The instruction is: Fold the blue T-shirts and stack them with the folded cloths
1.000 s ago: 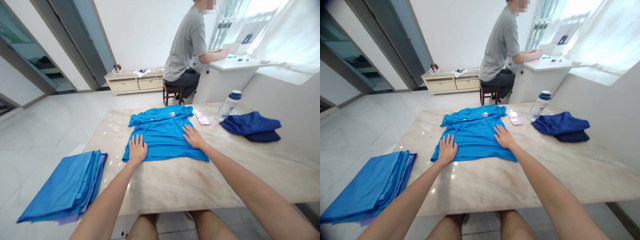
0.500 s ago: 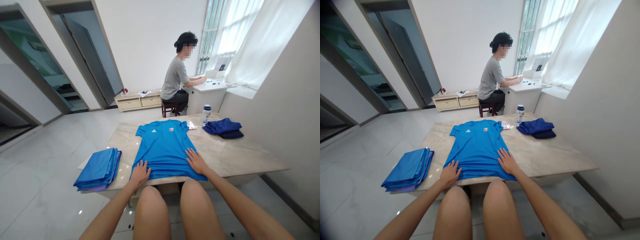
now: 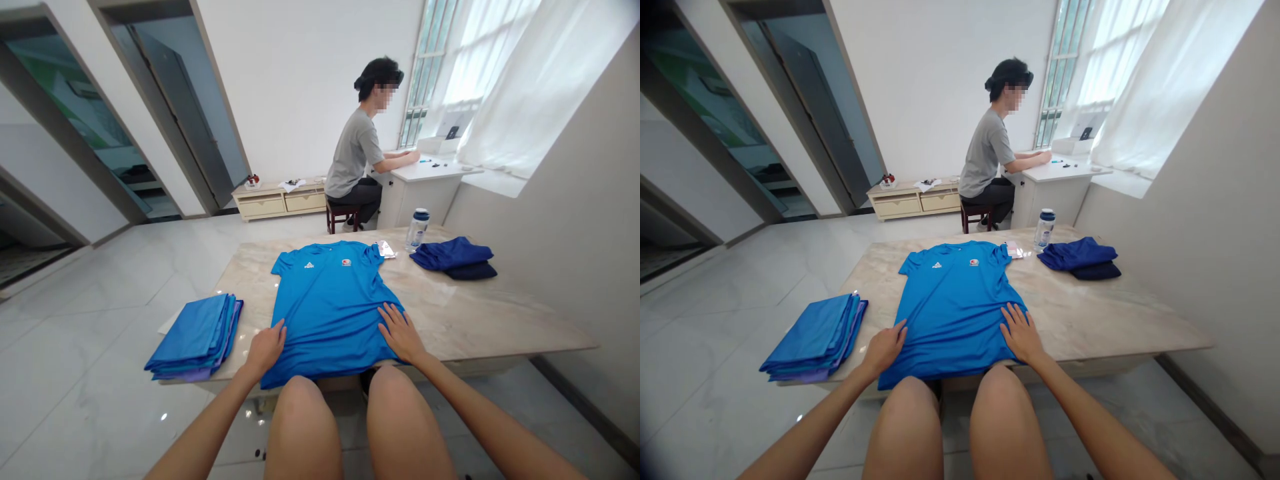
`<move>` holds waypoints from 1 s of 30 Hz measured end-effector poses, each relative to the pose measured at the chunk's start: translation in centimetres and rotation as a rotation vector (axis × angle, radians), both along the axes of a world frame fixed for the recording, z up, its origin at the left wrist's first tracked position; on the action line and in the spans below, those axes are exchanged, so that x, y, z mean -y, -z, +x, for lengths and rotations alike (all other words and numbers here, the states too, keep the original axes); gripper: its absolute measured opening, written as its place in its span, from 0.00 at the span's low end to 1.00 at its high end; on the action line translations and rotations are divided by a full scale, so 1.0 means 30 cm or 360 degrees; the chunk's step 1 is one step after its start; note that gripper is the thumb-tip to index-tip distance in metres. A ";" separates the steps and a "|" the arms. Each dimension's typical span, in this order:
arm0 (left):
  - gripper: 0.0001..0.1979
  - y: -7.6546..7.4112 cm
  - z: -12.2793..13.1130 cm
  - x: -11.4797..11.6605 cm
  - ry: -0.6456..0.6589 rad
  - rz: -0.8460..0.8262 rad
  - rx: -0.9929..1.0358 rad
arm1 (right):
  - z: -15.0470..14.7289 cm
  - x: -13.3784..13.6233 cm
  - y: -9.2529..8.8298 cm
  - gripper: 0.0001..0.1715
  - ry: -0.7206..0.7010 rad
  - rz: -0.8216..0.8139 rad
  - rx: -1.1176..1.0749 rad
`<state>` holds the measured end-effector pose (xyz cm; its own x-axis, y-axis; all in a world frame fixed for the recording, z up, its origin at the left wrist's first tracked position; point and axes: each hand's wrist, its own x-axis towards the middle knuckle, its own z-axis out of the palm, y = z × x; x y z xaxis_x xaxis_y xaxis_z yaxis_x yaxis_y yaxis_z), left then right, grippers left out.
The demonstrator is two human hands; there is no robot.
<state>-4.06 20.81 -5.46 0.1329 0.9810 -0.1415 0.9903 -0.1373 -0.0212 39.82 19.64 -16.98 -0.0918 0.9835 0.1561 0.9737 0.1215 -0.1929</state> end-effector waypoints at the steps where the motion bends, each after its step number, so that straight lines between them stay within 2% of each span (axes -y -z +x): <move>1: 0.29 0.019 0.021 -0.023 -0.0027 -0.0001 0.0008 | -0.020 -0.031 -0.001 0.38 0.0068 0.0021 0.0029; 5: 0.31 0.106 0.079 -0.111 -0.0041 0.0053 0.0005 | -0.068 -0.138 -0.017 0.38 0.0112 0.0036 0.0137; 8: 0.31 0.143 0.093 -0.193 -0.0130 0.0118 0.0016 | -0.064 -0.215 -0.033 0.38 0.0068 0.0006 0.0191; 14: 0.30 0.161 0.107 -0.379 -0.0211 0.0186 0.0077 | -0.049 -0.401 -0.047 0.39 0.0028 -0.0004 0.0208; 17: 0.29 0.159 0.118 -0.431 -0.0224 0.0219 0.0126 | -0.044 -0.491 -0.056 0.39 0.0030 0.0003 0.0211; 20: 0.29 0.155 0.126 -0.450 -0.0214 0.0261 0.0178 | -0.038 -0.549 -0.060 0.40 0.0028 0.0034 0.0208; 22: 0.29 0.158 0.126 -0.439 -0.0212 0.0264 0.0215 | -0.037 -0.549 -0.054 0.40 0.0012 0.0023 0.0205; 24: 0.28 0.167 0.122 -0.404 -0.0202 0.0279 0.0244 | -0.037 -0.509 -0.046 0.40 -0.0032 -0.0010 0.0204; 30: 0.28 0.198 0.078 -0.189 -0.0141 0.0387 0.0258 | 0.003 -0.248 -0.054 0.38 -0.0137 -0.0109 0.0170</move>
